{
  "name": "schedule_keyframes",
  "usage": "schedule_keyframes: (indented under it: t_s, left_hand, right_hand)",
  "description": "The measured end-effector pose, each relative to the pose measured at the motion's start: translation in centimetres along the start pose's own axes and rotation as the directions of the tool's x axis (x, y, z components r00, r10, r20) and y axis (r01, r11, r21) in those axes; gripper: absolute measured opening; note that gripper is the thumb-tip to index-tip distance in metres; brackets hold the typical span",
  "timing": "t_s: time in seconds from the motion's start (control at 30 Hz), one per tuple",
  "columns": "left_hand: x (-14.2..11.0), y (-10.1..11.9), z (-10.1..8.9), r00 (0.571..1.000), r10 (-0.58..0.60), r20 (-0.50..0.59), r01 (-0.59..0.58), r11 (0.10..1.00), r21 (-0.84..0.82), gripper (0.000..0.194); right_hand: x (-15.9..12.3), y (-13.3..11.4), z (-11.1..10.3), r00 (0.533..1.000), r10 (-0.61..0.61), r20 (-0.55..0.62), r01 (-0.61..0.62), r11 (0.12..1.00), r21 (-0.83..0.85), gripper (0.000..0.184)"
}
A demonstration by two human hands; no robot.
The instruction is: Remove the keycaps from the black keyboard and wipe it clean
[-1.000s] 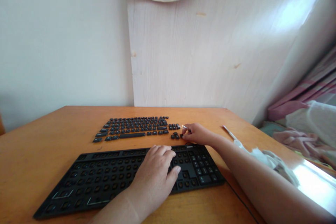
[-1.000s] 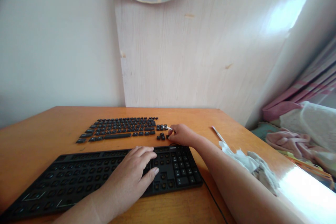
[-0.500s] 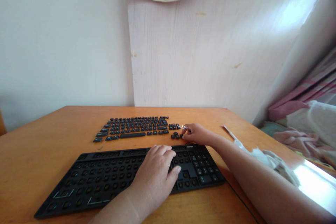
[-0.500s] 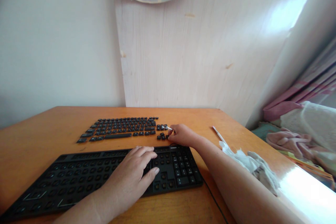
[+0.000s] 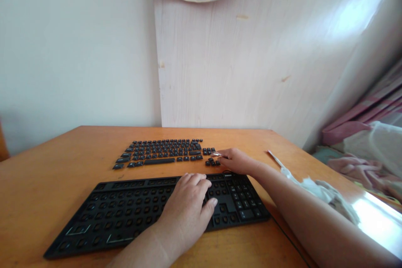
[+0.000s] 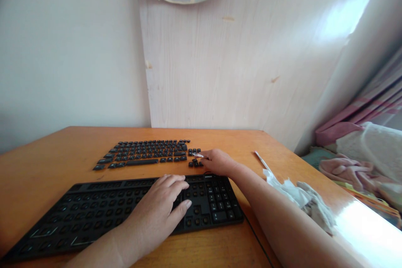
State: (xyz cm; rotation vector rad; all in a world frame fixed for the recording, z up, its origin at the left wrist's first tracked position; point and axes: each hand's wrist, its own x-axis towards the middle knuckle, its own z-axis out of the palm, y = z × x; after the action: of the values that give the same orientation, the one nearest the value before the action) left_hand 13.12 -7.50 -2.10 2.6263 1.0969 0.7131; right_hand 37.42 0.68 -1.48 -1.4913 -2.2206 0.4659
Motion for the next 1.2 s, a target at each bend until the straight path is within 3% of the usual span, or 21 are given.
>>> schedule_keyframes:
  t_s: [0.4,0.73,1.03,1.2]
  left_hand:
    - [0.14,0.02,-0.03,1.000,-0.006,0.001,0.006,1.000,0.012,0.028]
    - [0.08,0.12,-0.07,1.000,0.000,-0.006,0.001,1.000,0.015,0.027]
    - [0.15,0.29,-0.30,1.000,-0.007,0.003,0.007,1.000,0.015,0.027]
    - [0.09,0.14,-0.11,1.000,-0.002,0.008,0.002,1.000,0.015,0.028]
  right_hand:
    - [-0.03,-0.57,-0.14,0.998,0.049,0.044,-0.039,0.978,-0.207,0.035]
    - [-0.12,-0.72,0.02,0.997,0.053,0.053,-0.043,0.982,-0.185,0.034]
    - [-0.02,-0.66,0.03,0.999,0.039,-0.032,-0.043,0.989,-0.143,0.037]
    - [-0.19,-0.72,-0.41,0.999,0.040,-0.018,-0.042,0.992,-0.120,0.031]
